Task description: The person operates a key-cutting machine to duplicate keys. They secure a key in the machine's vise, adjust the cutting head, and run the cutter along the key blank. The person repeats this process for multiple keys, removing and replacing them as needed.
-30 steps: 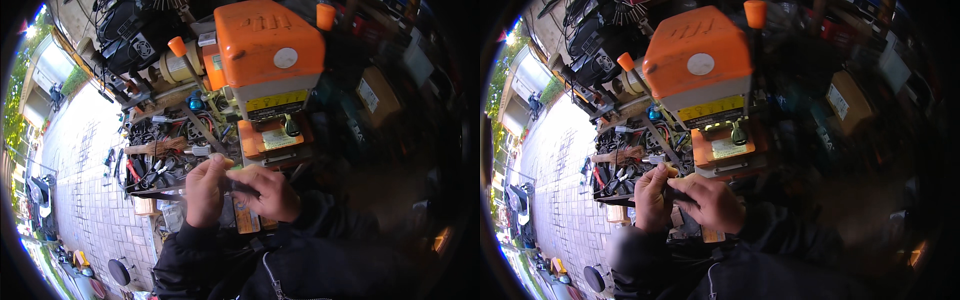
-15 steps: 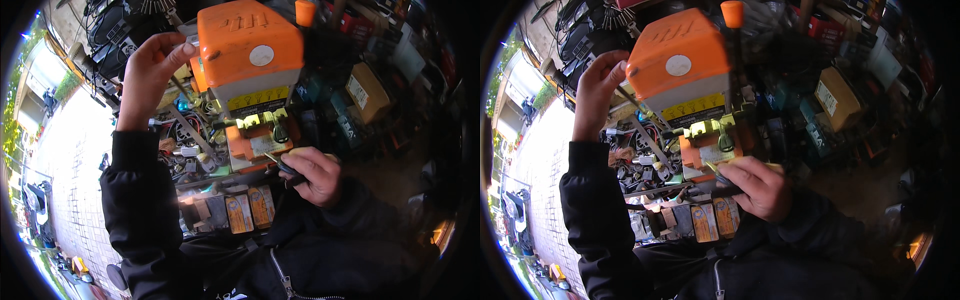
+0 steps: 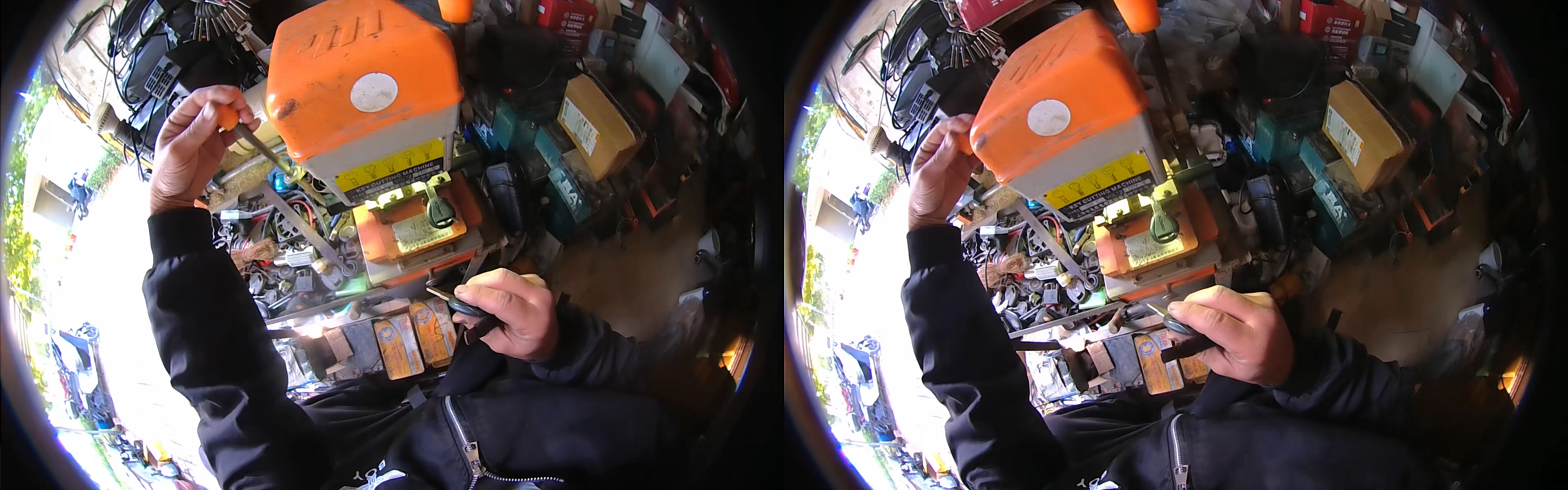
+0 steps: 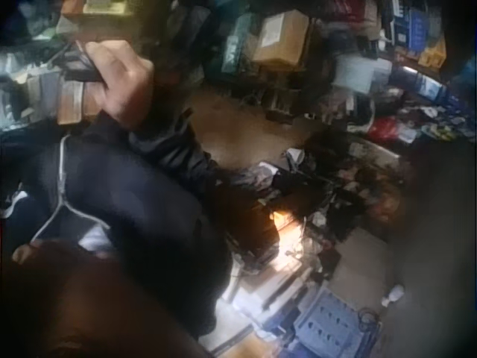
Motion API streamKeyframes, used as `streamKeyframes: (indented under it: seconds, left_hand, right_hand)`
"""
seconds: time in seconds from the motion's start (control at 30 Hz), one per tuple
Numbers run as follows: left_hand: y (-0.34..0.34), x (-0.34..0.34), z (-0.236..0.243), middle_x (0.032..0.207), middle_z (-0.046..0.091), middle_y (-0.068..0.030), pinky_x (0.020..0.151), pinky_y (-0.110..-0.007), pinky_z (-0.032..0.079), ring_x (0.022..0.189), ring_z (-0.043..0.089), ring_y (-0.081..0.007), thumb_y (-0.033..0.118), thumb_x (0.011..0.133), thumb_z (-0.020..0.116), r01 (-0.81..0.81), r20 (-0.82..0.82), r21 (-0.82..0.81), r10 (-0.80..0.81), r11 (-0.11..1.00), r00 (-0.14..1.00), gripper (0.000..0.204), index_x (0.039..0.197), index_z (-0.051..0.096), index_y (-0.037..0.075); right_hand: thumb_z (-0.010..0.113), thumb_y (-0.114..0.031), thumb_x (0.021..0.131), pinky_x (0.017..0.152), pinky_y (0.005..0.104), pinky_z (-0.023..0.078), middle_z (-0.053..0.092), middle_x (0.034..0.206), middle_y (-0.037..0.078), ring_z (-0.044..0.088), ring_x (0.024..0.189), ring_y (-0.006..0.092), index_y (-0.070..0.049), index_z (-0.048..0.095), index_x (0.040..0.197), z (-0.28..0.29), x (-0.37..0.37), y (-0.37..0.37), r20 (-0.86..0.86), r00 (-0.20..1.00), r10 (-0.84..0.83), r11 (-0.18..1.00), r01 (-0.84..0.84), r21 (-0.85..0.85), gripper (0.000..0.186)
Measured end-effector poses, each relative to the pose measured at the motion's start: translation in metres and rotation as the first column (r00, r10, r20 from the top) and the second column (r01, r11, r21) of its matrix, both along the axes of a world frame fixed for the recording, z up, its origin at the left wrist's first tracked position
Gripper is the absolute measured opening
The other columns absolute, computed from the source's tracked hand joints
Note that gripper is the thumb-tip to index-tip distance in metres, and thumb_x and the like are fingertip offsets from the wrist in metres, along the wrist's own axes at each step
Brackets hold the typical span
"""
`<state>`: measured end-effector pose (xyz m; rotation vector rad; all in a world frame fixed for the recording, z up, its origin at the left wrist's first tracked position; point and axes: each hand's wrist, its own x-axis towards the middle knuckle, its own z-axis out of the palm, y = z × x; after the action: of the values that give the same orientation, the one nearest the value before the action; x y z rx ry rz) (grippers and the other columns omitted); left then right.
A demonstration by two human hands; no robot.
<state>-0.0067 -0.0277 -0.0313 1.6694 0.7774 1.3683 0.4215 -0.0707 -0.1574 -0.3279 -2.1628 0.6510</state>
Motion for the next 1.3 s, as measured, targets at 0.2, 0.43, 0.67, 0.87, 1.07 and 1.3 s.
streamKeyframes:
  seconds: [0.2, 0.43, 0.67, 0.87, 1.07, 1.3]
  left_hand:
    - [0.0, 0.0, 0.0, 0.116, 0.068, -0.0096, 0.102, -0.043, 0.052, 0.105, 0.066, -0.0209, 0.02, 0.105, 0.059, -0.2, -0.102, -0.005, 0.198, 0.98, 0.975, 0.025, 0.121, 0.069, 0.005]
    - [0.001, -0.008, -0.004, 0.122, 0.069, -0.0109, 0.103, -0.045, 0.053, 0.11, 0.067, -0.0228, 0.022, 0.104, 0.063, -0.14, -0.003, -0.046, 0.14, 0.989, 0.99, 0.029, 0.128, 0.069, 0.006]
    - [0.001, -0.004, -0.005, 0.129, 0.067, -0.0113, 0.101, -0.041, 0.051, 0.11, 0.066, -0.0225, 0.025, 0.106, 0.06, -0.332, -0.038, -0.129, 0.33, 0.935, 0.943, 0.036, 0.137, 0.063, 0.008]
    - [-0.01, -0.008, -0.006, 0.127, 0.067, -0.0128, 0.101, -0.042, 0.051, 0.109, 0.067, -0.0236, 0.026, 0.105, 0.059, 0.232, -0.001, -0.019, -0.232, 0.973, 0.973, 0.041, 0.141, 0.06, 0.007]
    - [-0.007, -0.015, -0.003, 0.121, 0.067, -0.0114, 0.1, -0.042, 0.05, 0.106, 0.065, -0.0238, 0.024, 0.102, 0.063, -0.119, -0.102, -0.003, 0.118, 0.993, 0.988, 0.039, 0.137, 0.062, 0.005]
    - [-0.003, -0.03, -0.001, 0.131, 0.066, -0.0094, 0.111, -0.045, 0.044, 0.126, 0.061, -0.0237, 0.02, 0.104, 0.061, -0.253, -0.074, -0.09, 0.247, 0.963, 0.966, 0.034, 0.135, 0.064, 0.006]
  right_hand:
    - [0.083, -0.003, 0.073, 0.066, 0.0353, 0.06, 0.07, 0.1, 0.016, 0.073, 0.079, 0.0305, 0.002, 0.067, 0.117, 0.0, -0.006, -0.006, -0.034, 0.999, 0.038, 0.999, -0.039, -0.028, 0.047]
    - [0.086, -0.008, 0.065, 0.068, 0.0364, 0.06, 0.068, 0.105, 0.014, 0.073, 0.082, 0.0301, 0.001, 0.066, 0.121, -0.001, -0.01, -0.007, -0.015, 0.998, 0.059, 0.998, -0.059, -0.012, 0.06]
    - [0.085, -0.009, 0.067, 0.068, 0.0363, 0.06, 0.068, 0.105, 0.014, 0.073, 0.083, 0.0302, 0.002, 0.065, 0.121, -0.002, -0.01, -0.011, -0.009, 0.997, 0.073, 0.997, -0.074, -0.018, 0.059]
    - [0.087, -0.01, 0.066, 0.069, 0.0366, 0.06, 0.068, 0.105, 0.014, 0.073, 0.083, 0.0302, 0.001, 0.065, 0.121, -0.002, -0.009, -0.011, -0.007, 0.997, 0.079, 0.994, -0.079, -0.07, 0.06]
    - [0.086, -0.012, 0.069, 0.07, 0.0366, 0.06, 0.068, 0.107, 0.014, 0.073, 0.084, 0.0301, 0.001, 0.066, 0.121, -0.002, -0.008, -0.013, -0.021, 0.998, 0.058, 0.998, -0.059, -0.037, 0.058]
    - [0.081, -0.001, 0.067, 0.069, 0.0355, 0.06, 0.069, 0.106, 0.015, 0.073, 0.085, 0.0307, 0.002, 0.068, 0.119, 0.001, -0.006, -0.019, -0.063, 0.997, 0.049, 0.996, -0.053, -0.068, 0.054]
